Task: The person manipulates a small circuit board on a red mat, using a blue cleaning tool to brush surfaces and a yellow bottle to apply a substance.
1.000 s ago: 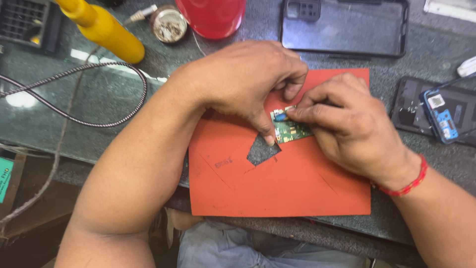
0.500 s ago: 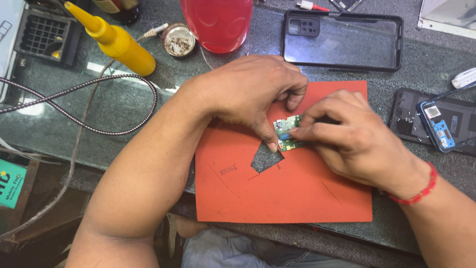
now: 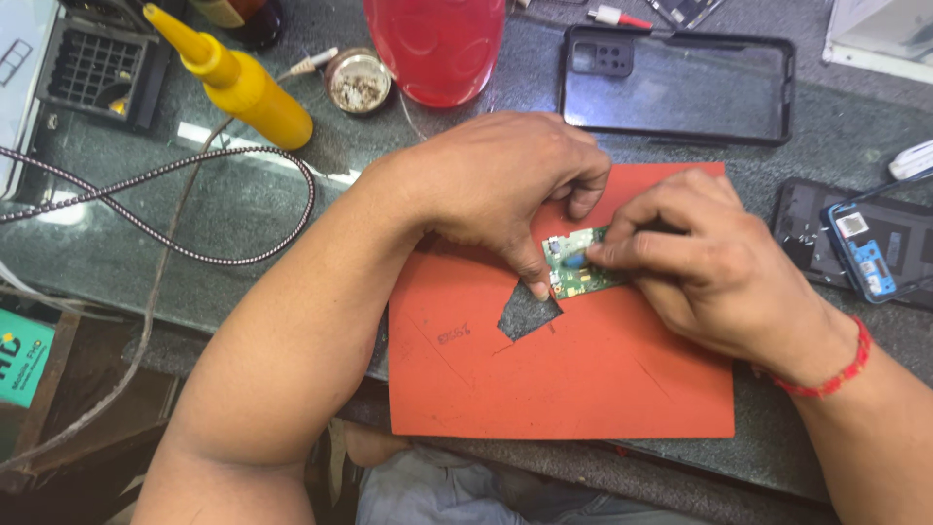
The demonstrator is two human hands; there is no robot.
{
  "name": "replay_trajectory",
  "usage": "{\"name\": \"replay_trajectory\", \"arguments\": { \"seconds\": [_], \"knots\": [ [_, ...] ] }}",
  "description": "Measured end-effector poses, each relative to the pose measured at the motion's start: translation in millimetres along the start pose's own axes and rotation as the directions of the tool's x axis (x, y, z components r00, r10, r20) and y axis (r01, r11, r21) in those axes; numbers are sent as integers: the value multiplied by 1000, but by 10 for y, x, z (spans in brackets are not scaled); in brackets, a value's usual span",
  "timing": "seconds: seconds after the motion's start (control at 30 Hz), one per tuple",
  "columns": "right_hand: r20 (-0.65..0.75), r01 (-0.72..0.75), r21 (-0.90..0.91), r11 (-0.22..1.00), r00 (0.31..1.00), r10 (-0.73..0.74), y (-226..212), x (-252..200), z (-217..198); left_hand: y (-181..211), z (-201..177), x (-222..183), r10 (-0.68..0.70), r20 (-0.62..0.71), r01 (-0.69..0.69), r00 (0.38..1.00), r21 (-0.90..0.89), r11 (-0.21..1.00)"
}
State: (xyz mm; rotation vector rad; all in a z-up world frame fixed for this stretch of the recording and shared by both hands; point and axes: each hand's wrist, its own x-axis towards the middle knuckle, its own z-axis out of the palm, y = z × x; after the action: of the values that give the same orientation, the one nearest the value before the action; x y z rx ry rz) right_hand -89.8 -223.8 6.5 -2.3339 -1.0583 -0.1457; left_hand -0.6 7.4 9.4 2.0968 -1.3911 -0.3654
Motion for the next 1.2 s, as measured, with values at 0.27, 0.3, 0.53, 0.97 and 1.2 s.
{"name": "replay_trajectory", "arguments": {
  "seconds": [0.27, 0.3, 0.53, 0.97, 1.2],
  "knots": [
    [-1, 44, -52, 998, 999, -44, 136, -13, -95, 18, 2, -8, -9, -16, 9, 1000, -18, 1000],
    [-12, 41, -53, 998, 999, -42, 139, -15, -91, 15, 5, -3, -18, -1, 18, 1000, -2, 1000],
    [-83, -41, -111, 993, 996, 32, 175, -19, -88, 58, -6, -3, -78, 11, 78, 997, -17, 997],
    [42, 97, 18, 995, 994, -98, 159, -43, -114, 74, -27, -2, -52, 3, 53, 999, -14, 999],
    [18, 114, -3, 993, 993, -114, 202, -25, -119, 67, -18, 2, -50, 8, 50, 999, 12, 999]
  ]
}}
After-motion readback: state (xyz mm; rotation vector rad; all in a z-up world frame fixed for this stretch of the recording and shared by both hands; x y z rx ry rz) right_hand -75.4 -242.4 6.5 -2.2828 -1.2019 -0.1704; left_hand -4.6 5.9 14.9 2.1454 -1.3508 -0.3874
